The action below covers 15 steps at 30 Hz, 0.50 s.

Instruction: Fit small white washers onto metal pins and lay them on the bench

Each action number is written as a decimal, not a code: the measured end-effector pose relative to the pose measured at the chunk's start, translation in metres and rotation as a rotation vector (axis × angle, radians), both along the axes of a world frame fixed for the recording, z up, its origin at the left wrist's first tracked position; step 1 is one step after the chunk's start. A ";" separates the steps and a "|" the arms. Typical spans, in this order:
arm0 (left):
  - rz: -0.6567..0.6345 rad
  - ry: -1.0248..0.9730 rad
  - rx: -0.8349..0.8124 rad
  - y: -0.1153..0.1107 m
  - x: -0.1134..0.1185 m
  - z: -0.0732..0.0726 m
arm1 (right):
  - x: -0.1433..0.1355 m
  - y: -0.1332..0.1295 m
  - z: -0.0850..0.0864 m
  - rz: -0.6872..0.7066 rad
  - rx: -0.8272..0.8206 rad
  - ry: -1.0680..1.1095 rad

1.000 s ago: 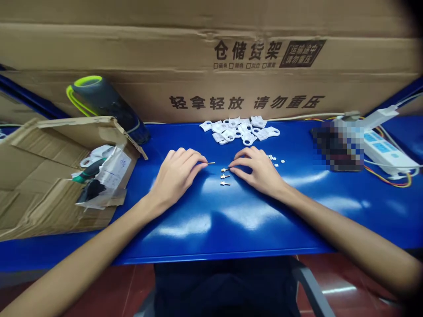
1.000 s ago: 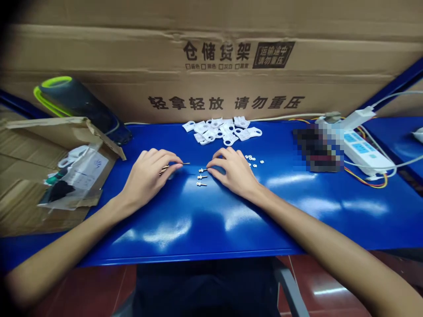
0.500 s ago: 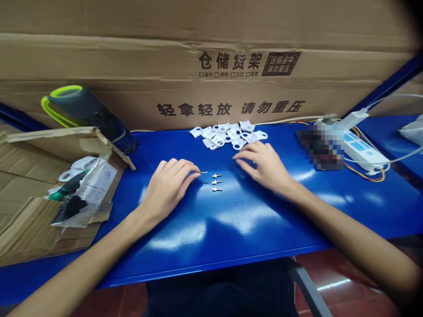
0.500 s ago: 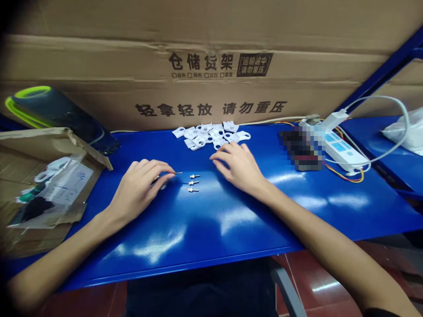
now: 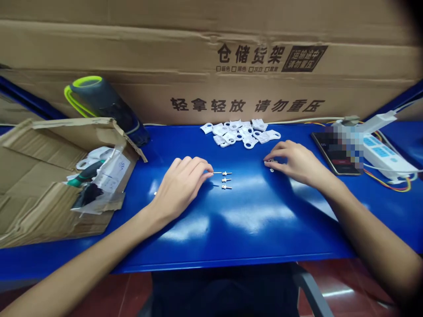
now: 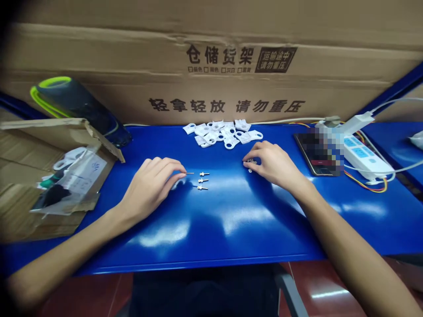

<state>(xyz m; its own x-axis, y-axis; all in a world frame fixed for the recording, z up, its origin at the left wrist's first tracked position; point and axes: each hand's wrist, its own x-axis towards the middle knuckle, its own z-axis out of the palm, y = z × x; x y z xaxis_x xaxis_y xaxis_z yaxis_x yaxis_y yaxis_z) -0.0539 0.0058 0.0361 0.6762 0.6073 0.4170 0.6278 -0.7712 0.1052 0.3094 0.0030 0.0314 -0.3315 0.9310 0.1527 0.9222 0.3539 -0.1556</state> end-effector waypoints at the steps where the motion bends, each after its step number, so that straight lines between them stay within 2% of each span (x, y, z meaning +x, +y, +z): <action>1: -0.003 -0.003 0.001 -0.001 0.000 0.000 | -0.001 0.000 0.000 -0.003 -0.002 0.001; 5: -0.014 -0.017 0.006 -0.003 0.001 0.000 | -0.012 -0.004 0.004 0.020 -0.017 0.098; 8: -0.028 -0.019 0.012 -0.005 0.003 0.000 | -0.038 -0.017 0.010 0.091 -0.088 0.365; 12: -0.066 -0.033 0.029 -0.009 0.005 0.001 | -0.077 -0.037 0.012 0.094 -0.183 0.693; 15: -0.087 -0.052 0.053 -0.012 0.007 -0.001 | -0.093 -0.045 0.009 0.085 -0.246 0.855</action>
<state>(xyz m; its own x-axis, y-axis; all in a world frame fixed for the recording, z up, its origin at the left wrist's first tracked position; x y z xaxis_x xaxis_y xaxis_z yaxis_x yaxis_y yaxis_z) -0.0471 -0.0062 0.0355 0.7021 0.5232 0.4830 0.5526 -0.8281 0.0937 0.2160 -0.0421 0.0406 -0.2656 0.9474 0.1783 0.4280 0.2816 -0.8588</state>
